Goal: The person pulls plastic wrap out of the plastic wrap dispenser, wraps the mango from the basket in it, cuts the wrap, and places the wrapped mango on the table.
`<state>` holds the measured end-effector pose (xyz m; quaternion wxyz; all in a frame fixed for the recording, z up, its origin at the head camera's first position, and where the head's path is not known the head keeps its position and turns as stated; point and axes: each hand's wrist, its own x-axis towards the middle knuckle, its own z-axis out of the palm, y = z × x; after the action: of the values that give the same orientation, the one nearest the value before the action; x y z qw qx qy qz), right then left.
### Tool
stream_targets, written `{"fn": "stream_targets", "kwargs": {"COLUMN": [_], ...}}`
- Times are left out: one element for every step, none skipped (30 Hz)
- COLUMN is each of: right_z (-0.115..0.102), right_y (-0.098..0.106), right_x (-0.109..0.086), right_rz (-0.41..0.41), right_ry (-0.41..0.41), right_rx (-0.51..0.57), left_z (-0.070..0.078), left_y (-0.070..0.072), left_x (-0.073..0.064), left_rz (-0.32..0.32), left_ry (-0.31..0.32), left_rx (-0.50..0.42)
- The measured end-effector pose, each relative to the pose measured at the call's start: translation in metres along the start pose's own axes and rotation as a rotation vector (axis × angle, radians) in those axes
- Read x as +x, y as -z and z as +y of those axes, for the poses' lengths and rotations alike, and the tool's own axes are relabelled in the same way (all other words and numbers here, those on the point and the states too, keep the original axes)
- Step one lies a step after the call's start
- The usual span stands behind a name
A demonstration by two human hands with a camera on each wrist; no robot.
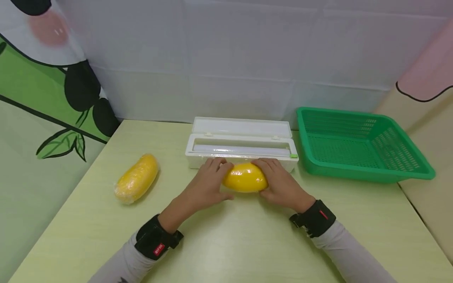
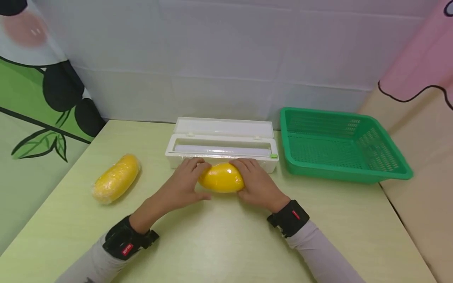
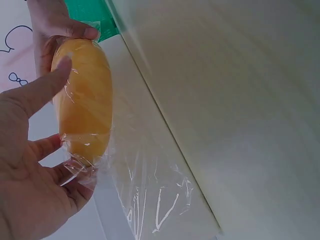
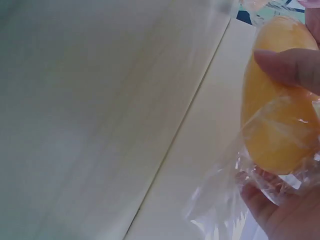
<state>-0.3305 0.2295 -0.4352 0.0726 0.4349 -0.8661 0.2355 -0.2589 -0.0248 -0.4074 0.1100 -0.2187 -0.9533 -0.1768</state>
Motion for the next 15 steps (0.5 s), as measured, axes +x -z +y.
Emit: {"fn": "stream_targets", "kwargs": {"right_z": [0.000,0.000,-0.001,-0.001,-0.001,-0.001,-0.001,0.000,0.000,0.001,0.001,0.001,0.002,0.002,0.002], "right_y": [0.000,0.000,0.000,0.000,0.000,0.000,-0.001,-0.001,-0.001,-0.001,-0.001,-0.001,0.000,0.000,0.001], "right_x": [0.000,0.000,0.000,0.000,0.000,0.000,-0.001,-0.001,-0.001,-0.001,-0.001,-0.001,-0.002,-0.002,-0.002], "right_rz": [0.003,0.006,0.011,0.016,0.020,0.023,0.024,0.025,0.025,0.023,0.022,0.020,0.020,0.019,0.021], "right_ry": [-0.009,-0.018,-0.028,-0.038,-0.049,-0.058,-0.066,-0.073,-0.079,-0.083,-0.082,-0.082,-0.081,-0.078,-0.073], "right_rx": [0.000,-0.002,-0.002,-0.002,-0.003,-0.004,-0.005,-0.007,-0.008,-0.009,-0.009,-0.005,-0.003,-0.001,0.000], "left_z": [-0.001,-0.001,-0.002,-0.003,-0.004,-0.005,-0.006,-0.007,-0.008,-0.009,-0.010,-0.011,-0.011,-0.012,-0.012], "left_y": [-0.001,-0.002,-0.002,-0.003,-0.004,-0.005,-0.005,-0.006,-0.007,-0.008,-0.009,-0.010,-0.010,-0.011,-0.011], "left_x": [0.000,0.001,0.001,0.002,0.003,0.004,0.005,0.006,0.008,0.009,0.011,0.012,0.013,0.014,0.015], "left_rz": [-0.002,0.000,0.003,0.008,0.016,0.025,0.038,0.052,0.067,0.079,0.089,0.093,0.089,0.080,0.068], "left_ry": [-0.010,-0.017,-0.020,-0.023,-0.031,-0.040,-0.053,-0.069,-0.085,-0.096,-0.103,-0.107,-0.106,-0.101,-0.091], "left_rx": [0.002,0.005,0.005,0.010,0.016,0.017,0.026,0.036,0.046,0.055,0.062,0.067,0.067,0.059,0.045]}}
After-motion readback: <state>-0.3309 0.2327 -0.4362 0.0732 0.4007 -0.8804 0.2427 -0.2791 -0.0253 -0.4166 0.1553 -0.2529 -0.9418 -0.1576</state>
